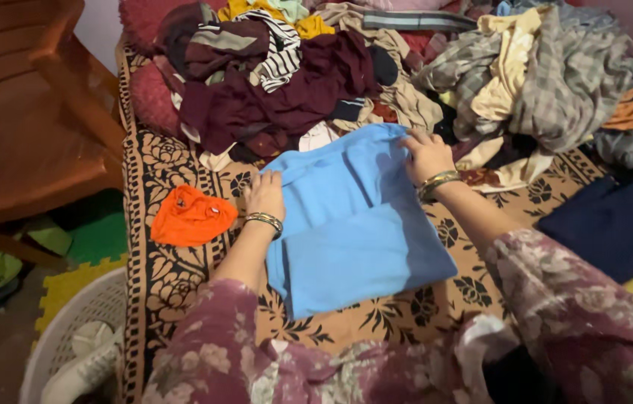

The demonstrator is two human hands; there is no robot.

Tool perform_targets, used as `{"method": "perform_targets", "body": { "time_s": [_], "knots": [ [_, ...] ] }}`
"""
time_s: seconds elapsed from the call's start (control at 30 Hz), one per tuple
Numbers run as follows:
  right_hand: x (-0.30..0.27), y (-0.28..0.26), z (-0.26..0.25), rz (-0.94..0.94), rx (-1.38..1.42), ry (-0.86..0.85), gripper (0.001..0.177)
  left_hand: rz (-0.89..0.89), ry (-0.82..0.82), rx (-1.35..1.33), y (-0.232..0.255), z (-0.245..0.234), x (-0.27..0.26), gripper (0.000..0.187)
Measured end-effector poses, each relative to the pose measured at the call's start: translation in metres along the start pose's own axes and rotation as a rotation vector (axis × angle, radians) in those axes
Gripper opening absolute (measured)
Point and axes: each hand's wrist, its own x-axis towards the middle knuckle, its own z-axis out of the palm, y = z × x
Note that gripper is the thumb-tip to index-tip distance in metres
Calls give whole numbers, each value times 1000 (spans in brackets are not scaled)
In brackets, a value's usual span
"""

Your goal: The person folds a yellow shirt, a blue shirt, and a maroon shirt from a pile of laundry on a bed.

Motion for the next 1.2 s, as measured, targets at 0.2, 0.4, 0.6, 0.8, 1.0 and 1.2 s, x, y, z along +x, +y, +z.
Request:
{"method": "perform_targets", "body": {
  "time_s": [0.2,0.4,0.6,0.8,1.0,1.2],
  "knots": [
    [53,25,19,63,-363,-395,48,-126,-136,77,-42,37,30,20],
    [76,77,-10,120,-418,-516,35,-324,89,-524,-89,27,70,24],
    [79,113,-43,170,-261,-663,34,-282,-224,-852,-87,-67,76,24],
    [63,102,-59,98,-267,-550,31,186,-356,-90,-60,-145,56,29],
    [22,99,-100,3,-125,-406,22,375,-154,101,-59,-167,20,11],
    [-72,75,-146,-141,-138,-177,17,588,182,-58,-57,-180,-73,10]
  ]
}}
